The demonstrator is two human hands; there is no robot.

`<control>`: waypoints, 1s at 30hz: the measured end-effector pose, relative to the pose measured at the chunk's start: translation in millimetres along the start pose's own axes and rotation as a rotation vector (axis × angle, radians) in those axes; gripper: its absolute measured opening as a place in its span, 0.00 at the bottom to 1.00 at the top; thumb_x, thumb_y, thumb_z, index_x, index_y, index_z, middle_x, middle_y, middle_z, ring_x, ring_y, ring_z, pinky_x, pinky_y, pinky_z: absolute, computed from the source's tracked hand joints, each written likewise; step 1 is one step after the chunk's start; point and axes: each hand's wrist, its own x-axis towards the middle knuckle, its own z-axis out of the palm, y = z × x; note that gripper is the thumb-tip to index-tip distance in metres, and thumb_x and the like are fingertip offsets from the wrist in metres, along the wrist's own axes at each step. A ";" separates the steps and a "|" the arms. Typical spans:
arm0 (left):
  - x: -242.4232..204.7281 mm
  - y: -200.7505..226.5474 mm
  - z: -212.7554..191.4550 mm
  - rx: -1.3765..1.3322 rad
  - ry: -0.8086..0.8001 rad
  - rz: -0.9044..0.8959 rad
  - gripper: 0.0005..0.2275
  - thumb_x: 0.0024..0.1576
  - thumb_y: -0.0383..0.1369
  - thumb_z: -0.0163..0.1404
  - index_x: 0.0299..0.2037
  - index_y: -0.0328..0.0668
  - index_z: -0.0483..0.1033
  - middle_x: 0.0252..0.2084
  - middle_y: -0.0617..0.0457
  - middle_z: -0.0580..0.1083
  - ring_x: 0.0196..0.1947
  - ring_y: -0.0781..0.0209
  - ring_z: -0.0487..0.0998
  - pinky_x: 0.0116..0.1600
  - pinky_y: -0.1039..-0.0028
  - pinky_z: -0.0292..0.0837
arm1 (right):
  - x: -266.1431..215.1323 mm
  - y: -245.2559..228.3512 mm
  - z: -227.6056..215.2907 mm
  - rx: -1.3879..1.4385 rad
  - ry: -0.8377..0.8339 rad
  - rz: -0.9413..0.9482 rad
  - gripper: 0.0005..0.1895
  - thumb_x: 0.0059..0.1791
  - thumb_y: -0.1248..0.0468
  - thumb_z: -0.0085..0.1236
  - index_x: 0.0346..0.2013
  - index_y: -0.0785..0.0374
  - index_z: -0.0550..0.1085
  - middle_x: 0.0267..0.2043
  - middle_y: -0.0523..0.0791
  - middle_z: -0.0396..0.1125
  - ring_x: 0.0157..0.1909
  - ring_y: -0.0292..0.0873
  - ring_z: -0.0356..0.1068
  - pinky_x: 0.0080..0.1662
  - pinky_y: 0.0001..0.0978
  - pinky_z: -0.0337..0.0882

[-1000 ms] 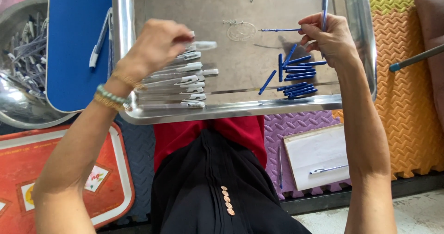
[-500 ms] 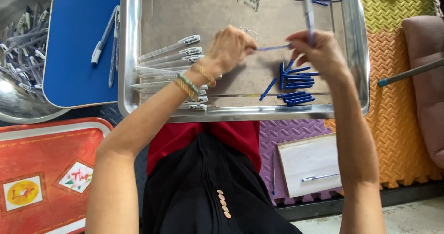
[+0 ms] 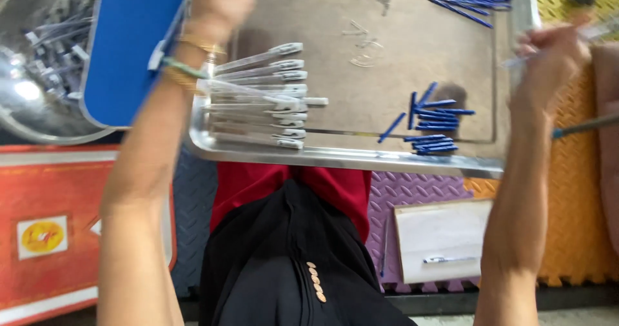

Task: The person assembles ballpoint pens by inserting blue ink cartridges into clear plastic barrels. They pick up the components from a metal tray, insert the ink, and place the finished pens into a pile on the tray.

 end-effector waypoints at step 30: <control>-148.7 179.3 -134.0 -1.470 -0.084 0.123 0.09 0.65 0.24 0.61 0.53 0.46 0.82 0.59 0.48 0.77 0.62 0.54 0.80 0.63 0.70 0.83 | -250.0 -139.2 154.6 1.198 -0.907 0.725 0.13 0.64 0.51 0.52 0.53 0.50 0.80 0.65 0.55 0.74 0.67 0.59 0.75 0.65 0.53 0.77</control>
